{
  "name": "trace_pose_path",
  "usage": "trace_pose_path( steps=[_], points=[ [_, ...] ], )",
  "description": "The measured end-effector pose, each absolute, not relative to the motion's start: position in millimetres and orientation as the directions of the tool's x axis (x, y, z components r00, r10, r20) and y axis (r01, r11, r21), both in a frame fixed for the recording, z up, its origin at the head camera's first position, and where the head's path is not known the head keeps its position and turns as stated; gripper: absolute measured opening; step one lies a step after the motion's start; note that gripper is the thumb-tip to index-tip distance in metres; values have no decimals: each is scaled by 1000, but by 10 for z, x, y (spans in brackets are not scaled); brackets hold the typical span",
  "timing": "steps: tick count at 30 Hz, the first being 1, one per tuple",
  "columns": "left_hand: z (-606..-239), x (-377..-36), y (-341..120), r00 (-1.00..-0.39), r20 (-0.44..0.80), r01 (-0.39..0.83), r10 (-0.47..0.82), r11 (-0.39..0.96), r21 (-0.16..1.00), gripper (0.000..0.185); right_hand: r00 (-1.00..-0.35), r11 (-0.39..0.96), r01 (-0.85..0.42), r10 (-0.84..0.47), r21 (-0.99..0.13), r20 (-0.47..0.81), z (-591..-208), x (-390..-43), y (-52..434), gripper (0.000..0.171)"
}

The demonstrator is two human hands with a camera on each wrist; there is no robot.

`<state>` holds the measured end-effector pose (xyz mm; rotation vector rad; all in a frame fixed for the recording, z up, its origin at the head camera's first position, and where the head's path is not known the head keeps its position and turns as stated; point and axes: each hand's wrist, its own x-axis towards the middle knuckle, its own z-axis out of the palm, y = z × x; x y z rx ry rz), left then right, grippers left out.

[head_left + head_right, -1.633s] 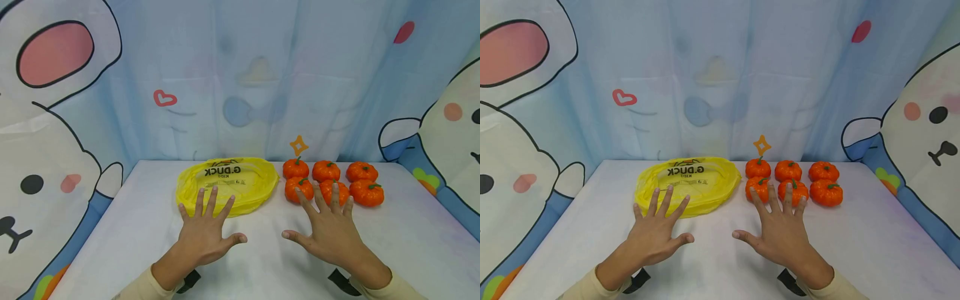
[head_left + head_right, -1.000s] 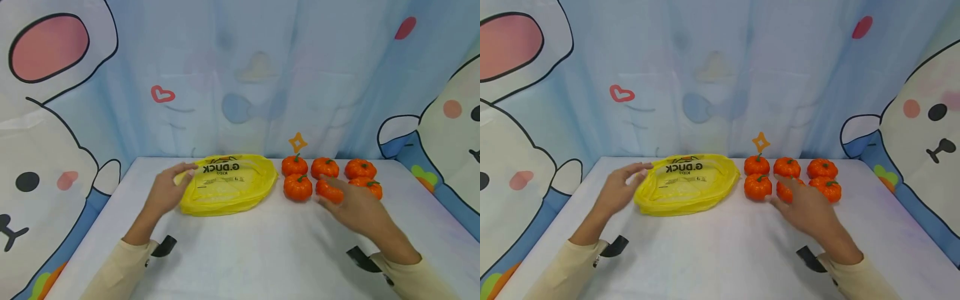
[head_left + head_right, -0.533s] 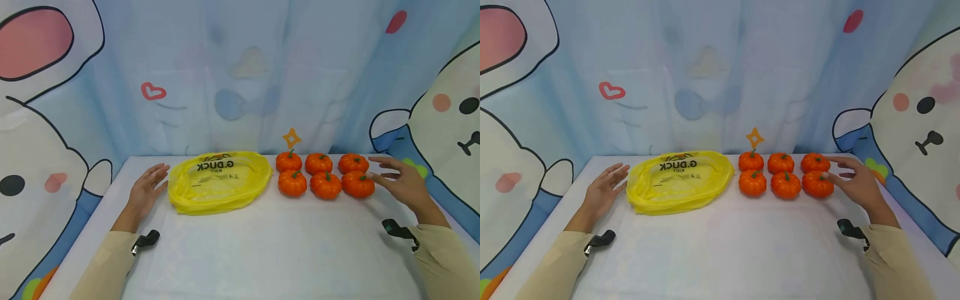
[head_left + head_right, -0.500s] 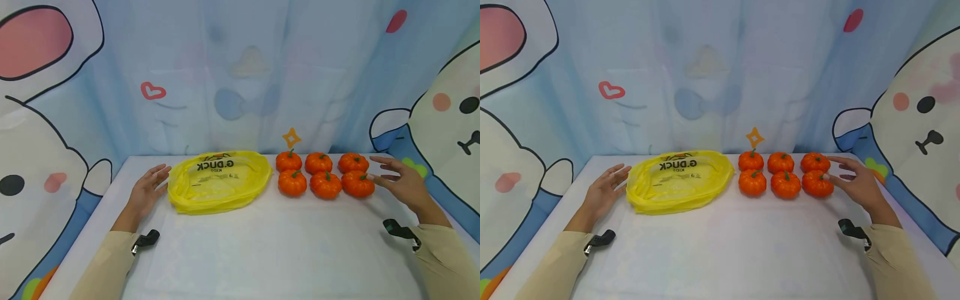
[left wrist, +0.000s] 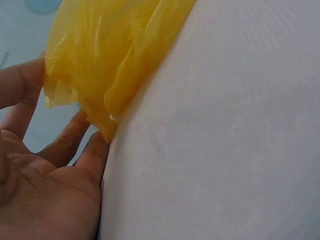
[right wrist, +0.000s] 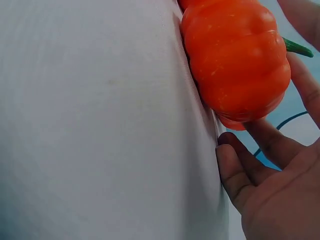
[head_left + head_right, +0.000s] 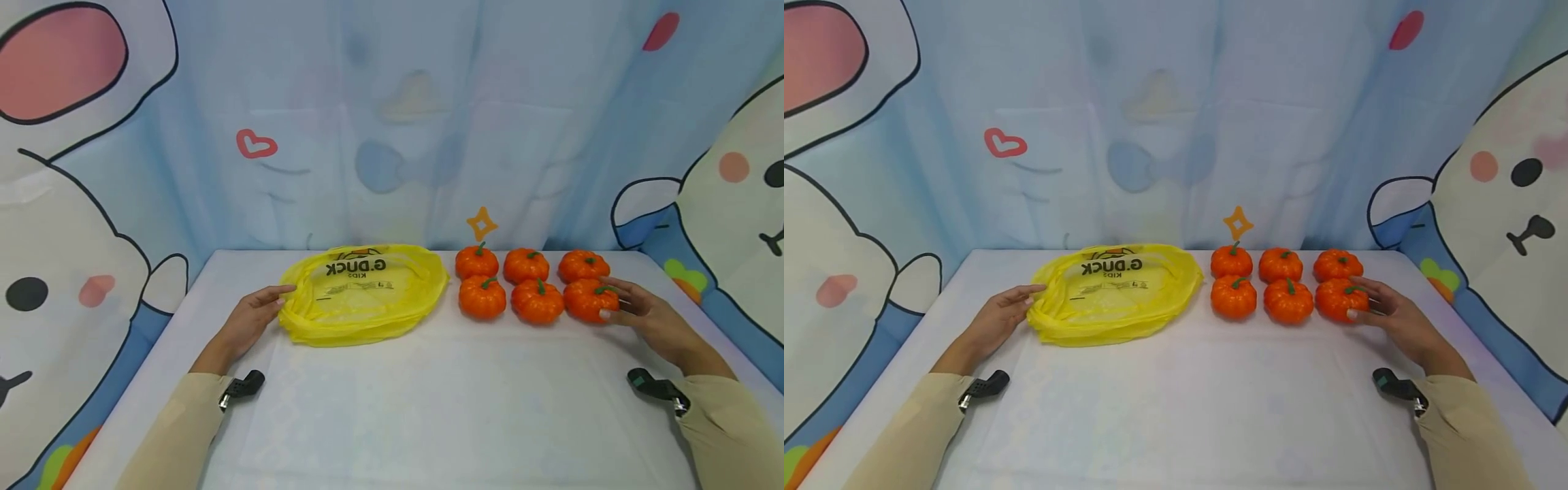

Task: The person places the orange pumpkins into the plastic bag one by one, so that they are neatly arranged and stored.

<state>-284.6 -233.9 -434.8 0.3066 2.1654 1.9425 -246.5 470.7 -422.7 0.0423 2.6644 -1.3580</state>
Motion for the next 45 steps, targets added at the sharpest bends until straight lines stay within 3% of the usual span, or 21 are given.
trace_pose_path(
  steps=[13, 24, 27, 32, 45],
  points=[
    [-4281, -2844, -2305, -955, -11, 24, 297, 116, 993, 48, -983, 670, 150, 21, -727, -184, -4218, -2497, 4698, 99],
    [-4273, -2816, -2325, -956, -10, 17, 294, 88, 996, 50, -987, 686, 137, 30, -714, -161, -4178, -2468, 4772, 83],
    [-4274, -2814, -2327, -957, -14, 15, 291, 95, 995, 49, -991, 605, 112, 15, -789, -130, -4159, -2445, 4784, 74],
    [-4280, -2820, -2333, -958, -16, 15, 286, 104, 994, 48, -998, 266, -17, -65, -964, 0, -4113, -2411, 4731, 66],
    [-4301, -2832, -2307, -954, -13, 13, 298, 84, 996, 49, -962, -48, -237, -128, -970, 241, -3721, -2330, 4123, 65]
  ],
)
